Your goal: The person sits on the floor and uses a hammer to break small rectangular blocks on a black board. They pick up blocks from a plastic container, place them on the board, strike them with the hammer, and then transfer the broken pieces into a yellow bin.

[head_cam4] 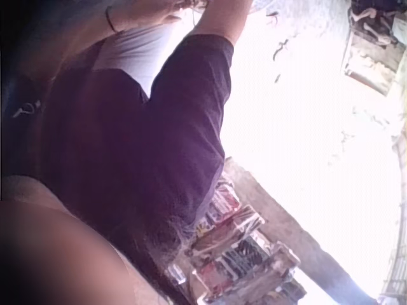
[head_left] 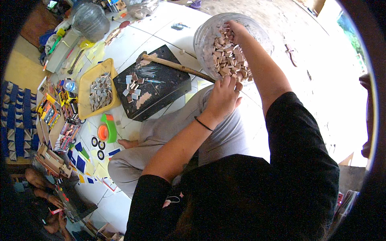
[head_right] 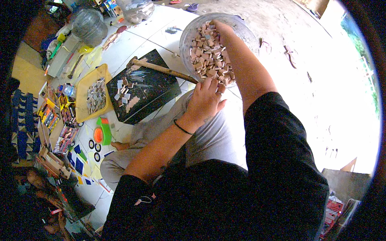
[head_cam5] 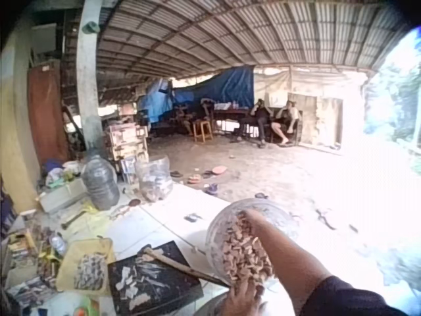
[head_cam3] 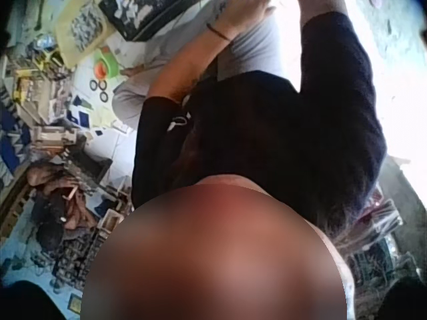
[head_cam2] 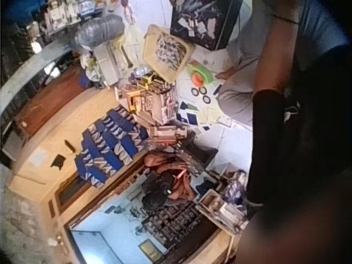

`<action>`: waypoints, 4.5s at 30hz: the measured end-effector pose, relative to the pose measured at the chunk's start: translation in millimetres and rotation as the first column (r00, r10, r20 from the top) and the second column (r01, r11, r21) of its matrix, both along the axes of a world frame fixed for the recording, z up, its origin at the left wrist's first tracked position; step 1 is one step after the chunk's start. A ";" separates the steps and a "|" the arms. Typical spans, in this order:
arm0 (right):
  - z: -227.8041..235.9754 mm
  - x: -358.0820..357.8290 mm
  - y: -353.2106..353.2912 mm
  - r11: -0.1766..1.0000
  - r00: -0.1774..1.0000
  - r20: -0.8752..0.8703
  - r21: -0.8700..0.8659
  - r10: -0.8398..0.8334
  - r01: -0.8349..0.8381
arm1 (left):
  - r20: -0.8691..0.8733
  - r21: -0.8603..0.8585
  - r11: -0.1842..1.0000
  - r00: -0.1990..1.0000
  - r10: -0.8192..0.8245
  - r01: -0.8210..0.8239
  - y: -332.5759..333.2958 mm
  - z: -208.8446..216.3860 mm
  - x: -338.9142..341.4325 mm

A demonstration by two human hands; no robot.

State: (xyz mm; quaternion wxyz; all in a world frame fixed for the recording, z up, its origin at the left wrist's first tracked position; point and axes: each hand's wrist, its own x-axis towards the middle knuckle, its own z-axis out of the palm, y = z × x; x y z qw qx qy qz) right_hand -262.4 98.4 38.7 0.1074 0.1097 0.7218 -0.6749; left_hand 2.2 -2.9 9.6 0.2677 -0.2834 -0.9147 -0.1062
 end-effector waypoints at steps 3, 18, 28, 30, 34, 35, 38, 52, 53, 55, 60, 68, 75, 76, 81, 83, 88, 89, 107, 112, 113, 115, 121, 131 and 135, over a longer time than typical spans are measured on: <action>-7.1 6.2 8.3 0.874 0.995 0.102 -0.485 0.019 0.033 | 0.032 -0.031 0.999 0.999 0.008 -0.007 0.2 0.6 1.2; -26.4 -9.7 1.7 0.991 0.999 0.019 -0.129 0.028 -0.025 | 0.044 -0.029 0.999 0.999 -0.012 0.013 0.4 1.6 0.9; -27.7 0.5 -36.4 0.141 0.901 -0.131 0.987 0.414 0.078 | 0.073 0.002 1.000 0.997 -0.028 0.028 1.1 2.8 -1.6; -29.6 -2.3 -34.3 0.114 0.883 -0.125 0.990 0.453 0.082 | 0.060 0.008 1.000 0.998 -0.014 0.013 1.6 1.4 -0.8; -40.6 -9.9 -28.6 0.532 0.883 -0.378 0.826 0.277 0.186 | 0.061 -0.015 1.000 0.998 0.005 -0.004 3.2 0.7 0.9; -42.8 -9.7 -28.6 0.741 0.897 -0.419 0.646 0.139 0.187 | 0.064 -0.020 1.000 0.998 0.009 -0.007 3.3 0.8 1.2; -43.6 0.8 -24.7 0.936 0.963 -0.241 -0.352 -0.119 0.027 | 0.008 -0.063 0.997 0.999 0.035 -0.035 3.6 1.9 1.3; 21.3 9.0 -7.9 0.978 0.979 -0.024 0.048 0.204 -0.203 | -0.027 -0.109 0.992 0.998 0.065 -0.068 4.2 2.7 2.9; 28.5 6.9 -3.5 0.890 0.954 -0.066 0.385 0.292 -0.245 | -0.005 -0.108 0.992 0.998 0.062 -0.062 4.1 2.4 2.4; 33.6 3.9 -2.9 0.177 0.800 0.037 0.968 0.598 -0.177 | 0.036 -0.097 0.994 0.998 0.053 -0.049 4.2 1.9 1.8; 15.4 -6.2 10.4 -0.484 0.732 0.314 0.875 0.604 0.025 | 0.031 -0.124 0.991 0.998 0.048 -0.044 2.0 3.7 2.2; -20.8 -24.3 31.8 -0.586 0.648 0.406 0.807 0.644 0.076 | 0.062 -0.124 0.991 0.997 0.053 -0.045 0.2 3.8 3.2; -9.8 -23.6 22.2 -0.659 0.632 0.505 0.752 0.587 0.012 | 0.059 -0.092 0.995 0.998 0.038 -0.033 -0.5 4.3 3.2; -3.1 -19.8 16.2 -0.577 0.656 0.403 0.814 0.638 0.061 | 0.031 -0.096 0.994 0.998 0.050 -0.047 -1.1 4.1 3.0; 60.2 23.8 -5.2 -0.156 0.680 0.184 0.982 0.710 -0.103 | 0.008 -0.038 0.999 0.999 0.034 -0.034 -0.6 0.8 2.3; 82.4 54.2 2.8 0.125 0.675 0.152 0.931 0.722 -0.342 | 0.008 -0.023 0.999 0.999 0.032 -0.032 -0.3 -0.1 3.4; 75.8 110.7 23.7 0.744 0.747 -0.058 0.171 0.662 -0.646 | -0.010 -0.069 0.995 0.997 0.071 -0.071 1.3 0.6 4.1; 70.0 117.6 26.7 0.786 0.784 -0.068 -0.002 0.617 -0.618 | 0.010 -0.090 0.992 0.996 0.085 -0.084 1.7 0.7 4.6; 79.9 194.2 88.7 0.645 0.894 -0.437 -0.656 0.097 -0.391 | 0.074 -0.003 0.999 0.997 0.036 -0.036 2.6 2.3 3.0; 66.7 210.0 98.0 0.900 0.807 -0.570 -0.418 -0.156 -0.121 | 0.060 0.010 0.998 0.997 0.053 -0.054 2.9 4.3 4.7; 61.3 211.7 98.4 0.907 0.807 -0.555 -0.417 -0.203 -0.058 | 0.082 0.010 0.999 0.995 0.053 -0.054 2.7 4.3 4.8; 51.4 214.7 99.5 0.879 0.811 -0.534 -0.474 -0.239 -0.053 | 0.098 0.028 0.998 0.994 0.045 -0.048 2.1 4.1 3.9; 36.3 218.1 97.4 0.812 0.796 -0.464 -0.581 -0.390 0.059 | 0.086 0.136 0.990 0.995 -0.041 0.029 0.1 6.8 -6.5; 28.6 213.8 123.3 0.756 0.784 -0.416 -0.646 -0.460 0.101 | 0.048 0.154 0.986 0.996 -0.074 0.066 -8.2 75.6 -165.1; 19.2 213.3 132.8 0.751 0.815 -0.355 -0.646 -0.457 0.140 | -0.027 -0.075 0.990 0.992 0.121 -0.123 -20.0 94.5 -231.1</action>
